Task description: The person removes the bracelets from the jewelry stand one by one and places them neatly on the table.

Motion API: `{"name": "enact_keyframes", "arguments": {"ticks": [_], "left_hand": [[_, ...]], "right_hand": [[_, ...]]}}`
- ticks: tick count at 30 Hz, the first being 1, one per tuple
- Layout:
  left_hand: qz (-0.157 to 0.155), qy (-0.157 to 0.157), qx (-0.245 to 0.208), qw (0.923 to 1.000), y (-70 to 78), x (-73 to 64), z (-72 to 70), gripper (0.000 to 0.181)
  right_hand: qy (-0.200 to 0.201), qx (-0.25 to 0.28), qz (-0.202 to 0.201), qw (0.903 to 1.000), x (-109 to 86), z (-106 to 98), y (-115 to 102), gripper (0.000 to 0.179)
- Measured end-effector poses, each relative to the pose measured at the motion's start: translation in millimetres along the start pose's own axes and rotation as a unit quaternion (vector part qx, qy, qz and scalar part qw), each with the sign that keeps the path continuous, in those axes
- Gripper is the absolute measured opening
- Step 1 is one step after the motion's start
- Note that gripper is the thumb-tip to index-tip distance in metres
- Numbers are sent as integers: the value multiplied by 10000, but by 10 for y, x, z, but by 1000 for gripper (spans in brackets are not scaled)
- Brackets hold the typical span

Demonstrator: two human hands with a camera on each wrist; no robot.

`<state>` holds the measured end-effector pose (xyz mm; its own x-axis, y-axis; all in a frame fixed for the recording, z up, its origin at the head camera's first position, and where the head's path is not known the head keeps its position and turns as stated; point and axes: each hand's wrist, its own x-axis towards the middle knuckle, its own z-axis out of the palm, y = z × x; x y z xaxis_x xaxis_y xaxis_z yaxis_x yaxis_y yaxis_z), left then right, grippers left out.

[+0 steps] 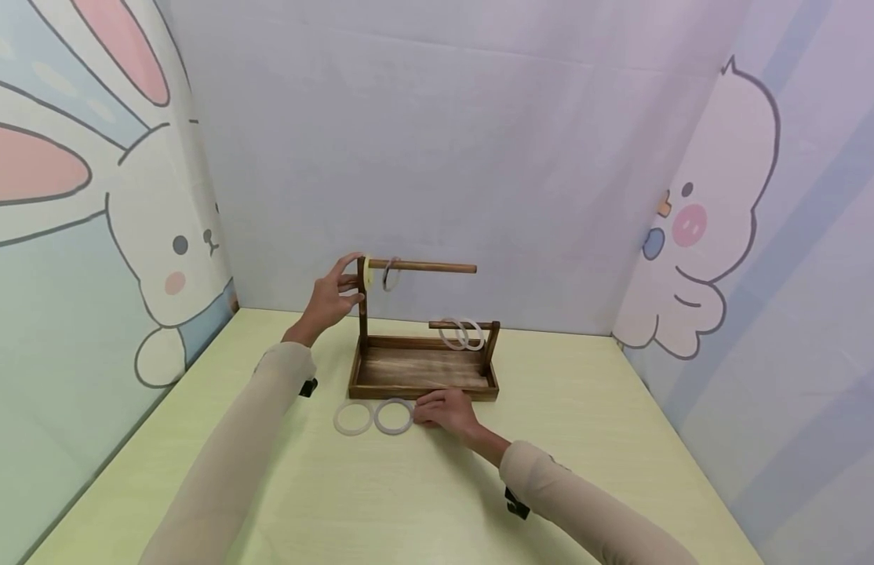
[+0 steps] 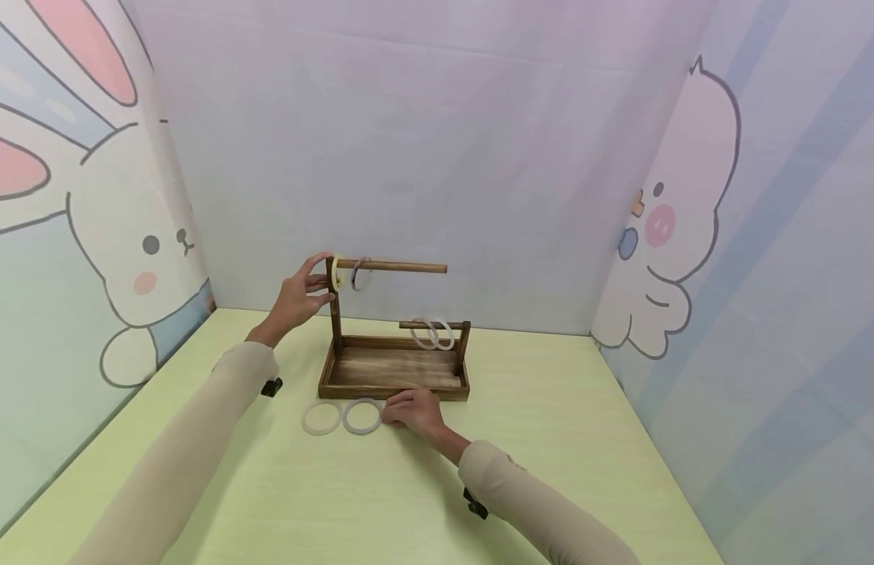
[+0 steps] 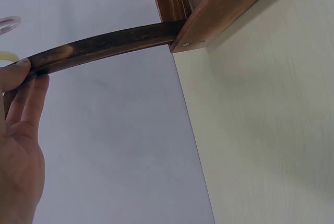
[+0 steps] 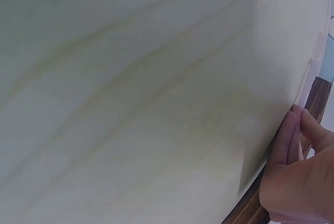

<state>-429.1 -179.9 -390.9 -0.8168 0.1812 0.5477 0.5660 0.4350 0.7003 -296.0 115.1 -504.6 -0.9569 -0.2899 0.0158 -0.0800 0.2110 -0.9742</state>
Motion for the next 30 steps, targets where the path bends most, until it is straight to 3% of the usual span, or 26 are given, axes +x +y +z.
{"name": "enact_keyframes", "arguments": {"ticks": [13,20,30], "left_hand": [[-7,-55,-4,10000,-4,-2,-10,89],[158,-63,-27,9999,36,45,-22,87],[6,-84,56,9999,13,14,-23,89]], "right_hand": [[45,38,106,9999,8,-4,10,26],[164,47,116,9998,28,-23,-26,26],[-89,209,191,9996,8,-29,-33,28]]}}
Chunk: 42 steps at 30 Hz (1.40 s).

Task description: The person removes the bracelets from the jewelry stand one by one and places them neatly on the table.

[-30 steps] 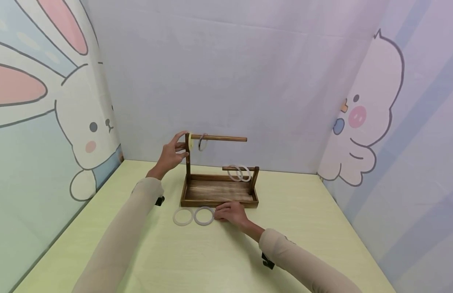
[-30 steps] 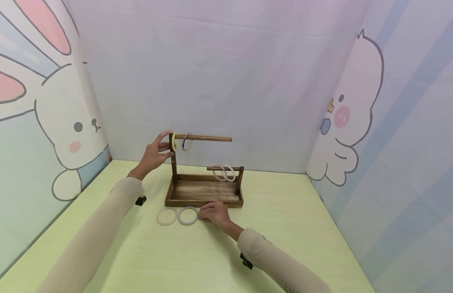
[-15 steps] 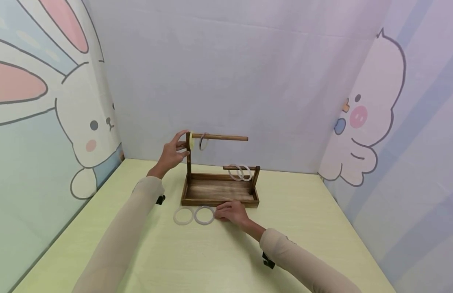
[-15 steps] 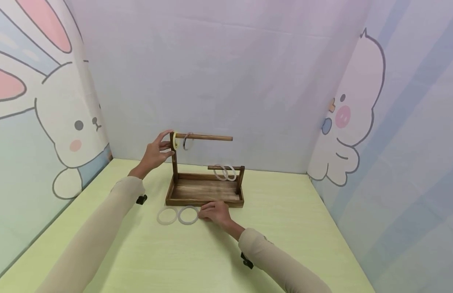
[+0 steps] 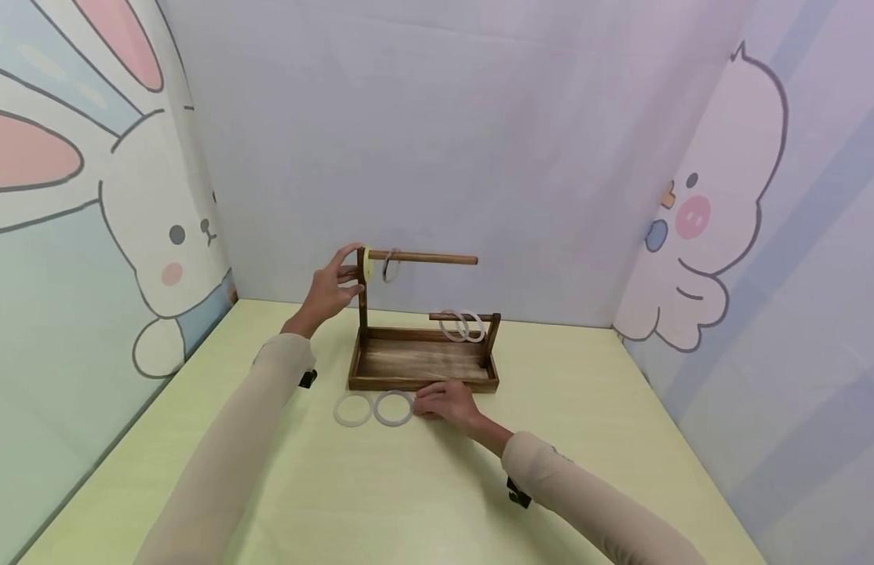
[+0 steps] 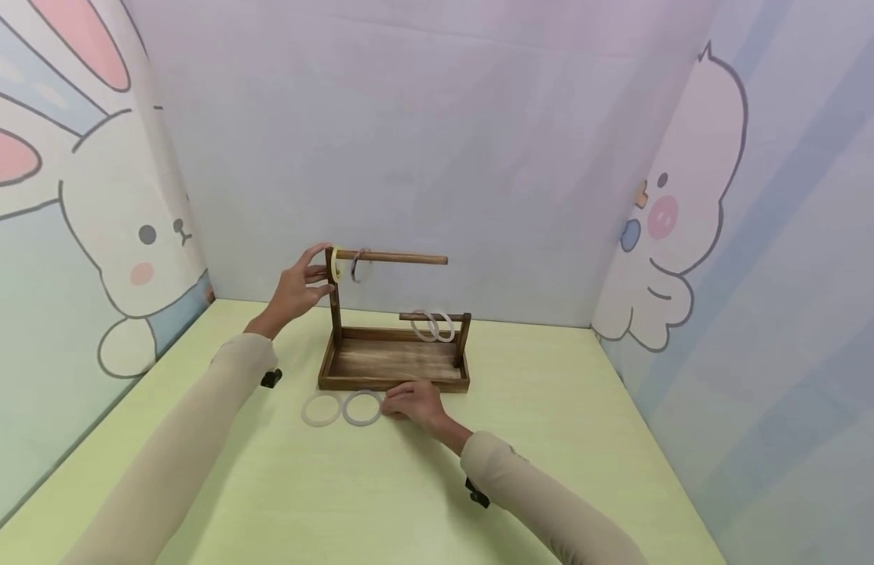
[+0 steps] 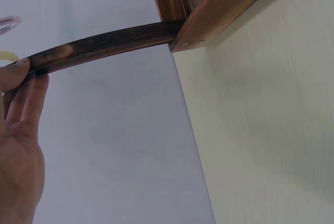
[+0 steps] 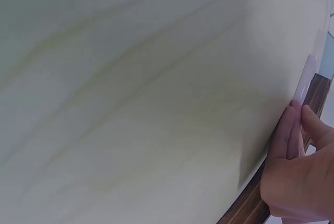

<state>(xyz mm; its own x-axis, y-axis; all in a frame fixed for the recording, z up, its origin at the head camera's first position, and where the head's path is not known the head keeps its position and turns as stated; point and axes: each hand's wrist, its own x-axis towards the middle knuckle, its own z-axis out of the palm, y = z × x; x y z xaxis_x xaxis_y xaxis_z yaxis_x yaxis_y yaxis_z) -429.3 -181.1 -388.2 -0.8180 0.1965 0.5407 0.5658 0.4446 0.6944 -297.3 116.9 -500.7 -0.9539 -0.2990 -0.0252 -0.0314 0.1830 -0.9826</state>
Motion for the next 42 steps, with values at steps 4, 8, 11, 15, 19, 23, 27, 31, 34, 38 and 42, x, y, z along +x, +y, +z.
{"name": "enact_keyframes", "arguments": {"ticks": [4,8,11,15,19,23,27,31,34,38,42], "left_hand": [[-9,21,10,10000,-15,9,14,91],[-35,-8,-18,10000,-36,5,25,91],[-50,7,22,10000,-34,5,20,91],[-62,11,65,10000,-18,-6,7,91],[-53,-1,35,10000,-9,-9,-1,90],[-101,6,17,9999,-16,0,4,90],[-111,-16,18,9999,-26,6,9,92],[-89,-25,15,10000,-19,0,4,92],[-88,-5,8,10000,-21,-1,5,90],[-54,6,-47,10000,-27,6,5,87],[-17,23,-94,10000,-27,4,8,88]], "right_hand": [[10,-44,67,10000,9,-17,-14,27],[-64,-72,77,9999,-2,-25,-22,27],[-114,-96,33,9999,-7,-28,-51,28],[-112,-233,-55,9997,-1,-20,-117,29],[-91,-383,-175,9991,32,-13,-193,29],[-46,-421,-245,9988,89,-8,-242,29],[-59,-470,-339,9983,146,14,-324,33],[-27,-603,-443,9972,210,40,-388,34],[41,-709,-557,9959,259,48,-410,30],[88,-831,-806,9932,299,60,-477,27],[142,-1013,-1044,9893,348,74,-547,27]]}}
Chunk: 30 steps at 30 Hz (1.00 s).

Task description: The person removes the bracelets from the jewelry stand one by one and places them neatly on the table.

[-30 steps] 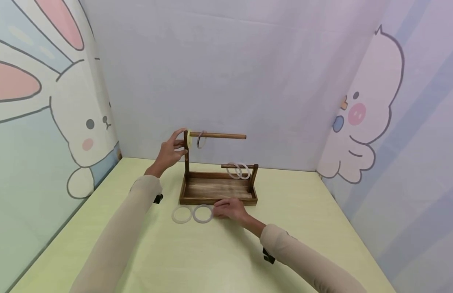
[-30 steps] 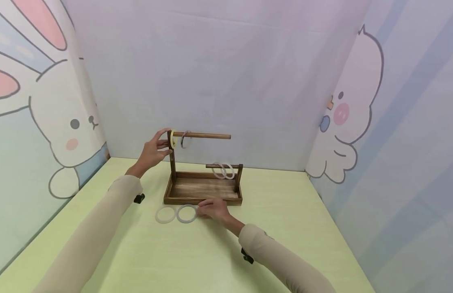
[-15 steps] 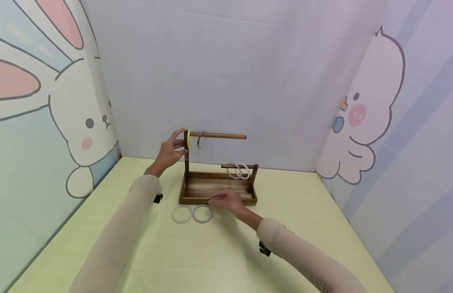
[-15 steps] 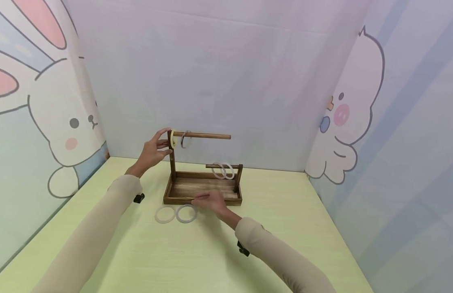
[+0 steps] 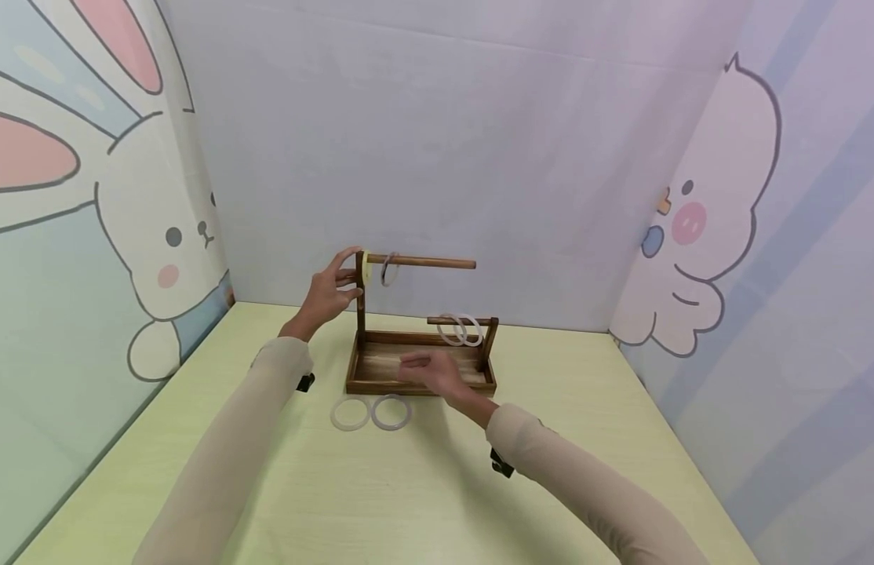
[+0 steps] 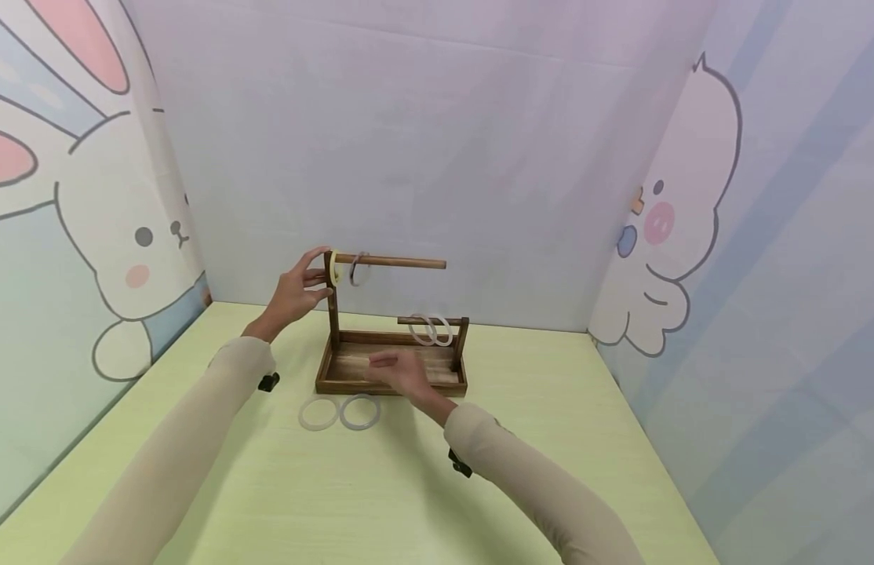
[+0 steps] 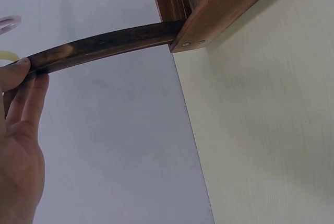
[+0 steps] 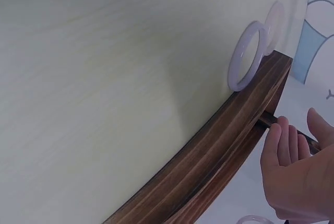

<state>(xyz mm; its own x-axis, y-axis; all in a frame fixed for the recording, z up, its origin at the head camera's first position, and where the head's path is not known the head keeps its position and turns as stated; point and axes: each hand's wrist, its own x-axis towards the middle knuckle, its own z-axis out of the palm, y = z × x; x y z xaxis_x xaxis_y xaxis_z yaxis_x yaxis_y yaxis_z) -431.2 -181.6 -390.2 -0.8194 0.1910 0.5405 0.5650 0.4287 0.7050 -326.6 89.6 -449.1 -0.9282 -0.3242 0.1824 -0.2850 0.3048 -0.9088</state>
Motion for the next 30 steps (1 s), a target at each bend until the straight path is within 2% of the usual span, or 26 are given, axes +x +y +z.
{"name": "enact_keyframes", "arguments": {"ticks": [5,11,21,25,30], "left_hand": [[51,28,49,10000,-10,-14,-4,91],[58,49,27,10000,0,-19,3,90],[50,-40,14,10000,34,-1,24,88],[-7,-63,24,10000,37,6,22,88],[-14,-38,35,10000,27,0,8,87]], "right_hand": [[79,-265,-229,9994,89,2,-75,25],[370,-405,-248,9982,220,-16,-195,25],[657,164,-9,9977,364,-84,-360,29],[674,-63,22,9977,426,-82,-382,29],[716,-354,-166,9967,523,-71,-411,29]]}}
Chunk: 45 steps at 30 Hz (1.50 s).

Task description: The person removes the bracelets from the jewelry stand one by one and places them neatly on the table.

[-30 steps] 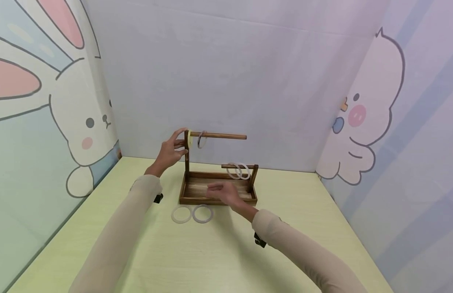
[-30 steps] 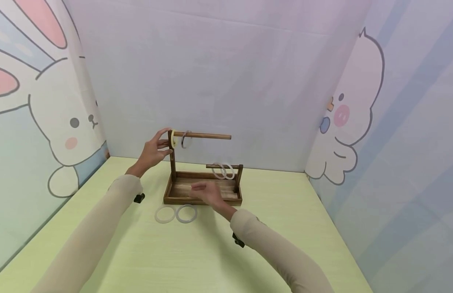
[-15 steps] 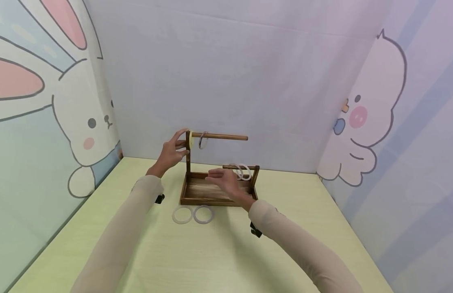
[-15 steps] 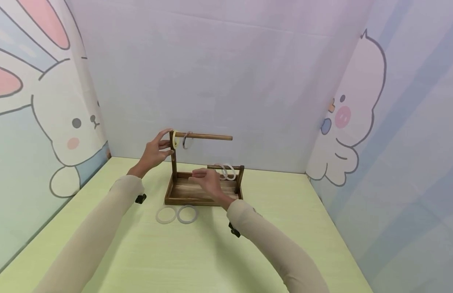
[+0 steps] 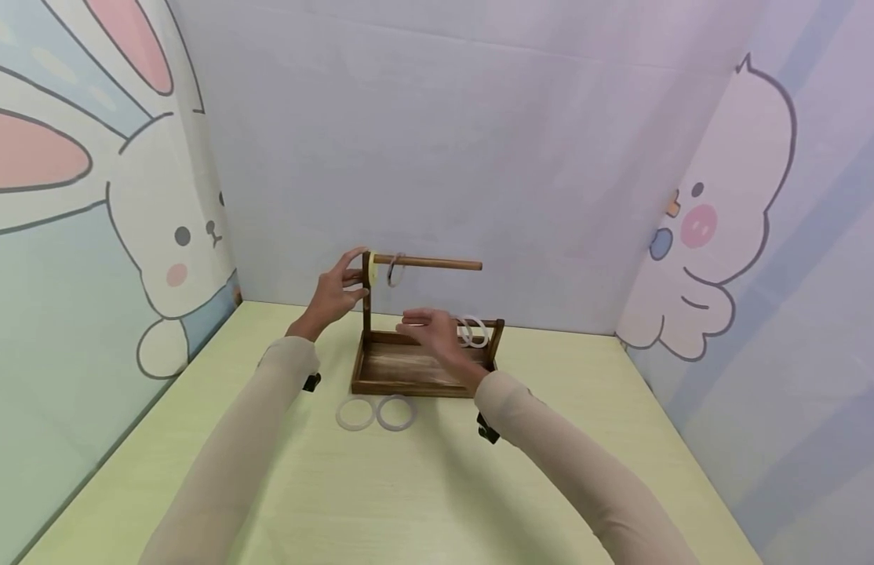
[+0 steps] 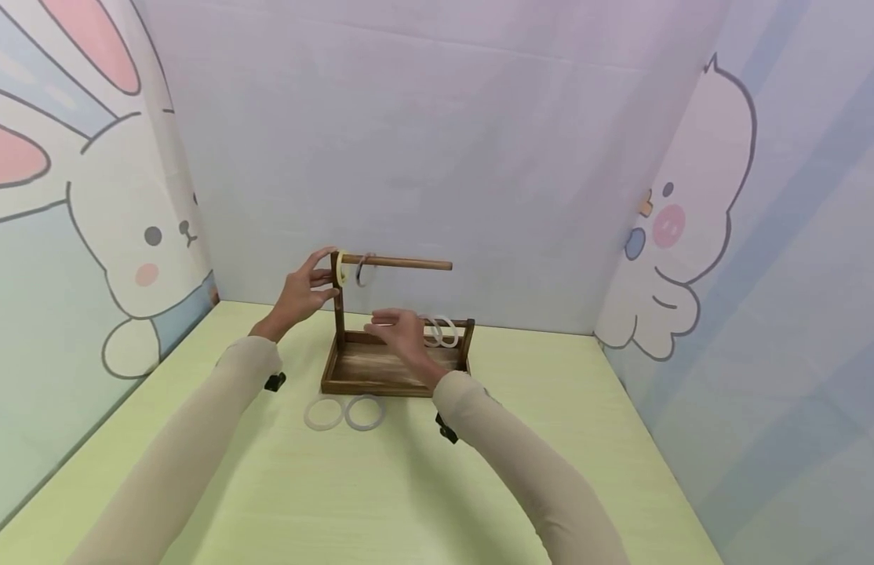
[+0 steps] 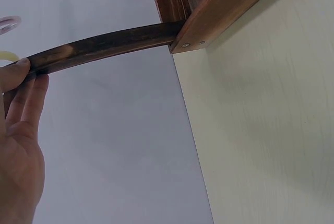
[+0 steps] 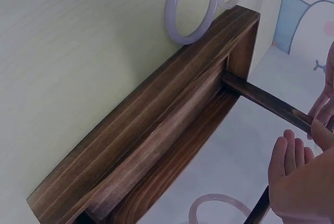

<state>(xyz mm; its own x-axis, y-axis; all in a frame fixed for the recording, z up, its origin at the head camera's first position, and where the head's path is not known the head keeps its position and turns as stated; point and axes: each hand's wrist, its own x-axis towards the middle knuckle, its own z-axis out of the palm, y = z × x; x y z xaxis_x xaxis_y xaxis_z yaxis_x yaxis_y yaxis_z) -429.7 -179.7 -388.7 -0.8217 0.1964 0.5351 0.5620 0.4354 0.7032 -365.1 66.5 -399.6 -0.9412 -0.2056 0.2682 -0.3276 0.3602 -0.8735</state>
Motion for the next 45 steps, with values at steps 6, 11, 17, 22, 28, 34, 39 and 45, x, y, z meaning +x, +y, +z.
{"name": "enact_keyframes", "arguments": {"ticks": [6,11,17,22,28,34,39,45], "left_hand": [[9,36,-52,10000,-20,0,-1,91],[102,99,-56,9999,-55,11,13,93],[161,132,-95,9997,-70,23,10,88],[170,149,-94,9997,-84,16,13,86],[98,166,49,9998,-91,3,28,89],[35,156,38,9999,-65,-8,34,89],[94,105,70,9999,-51,-8,30,89],[107,137,69,9998,-47,2,28,89]], "right_hand": [[220,-210,-290,9991,107,3,-51,29],[386,-258,-301,9985,161,-7,-72,28],[425,-148,-362,9983,213,-9,-81,27],[522,-267,-386,9975,282,-9,-112,28],[613,-249,-420,9969,353,-16,-176,30],[596,-195,-506,9967,382,-23,-232,32],[618,-95,-507,9968,422,-23,-242,31],[734,-60,-622,9953,481,-14,-282,32]]}}
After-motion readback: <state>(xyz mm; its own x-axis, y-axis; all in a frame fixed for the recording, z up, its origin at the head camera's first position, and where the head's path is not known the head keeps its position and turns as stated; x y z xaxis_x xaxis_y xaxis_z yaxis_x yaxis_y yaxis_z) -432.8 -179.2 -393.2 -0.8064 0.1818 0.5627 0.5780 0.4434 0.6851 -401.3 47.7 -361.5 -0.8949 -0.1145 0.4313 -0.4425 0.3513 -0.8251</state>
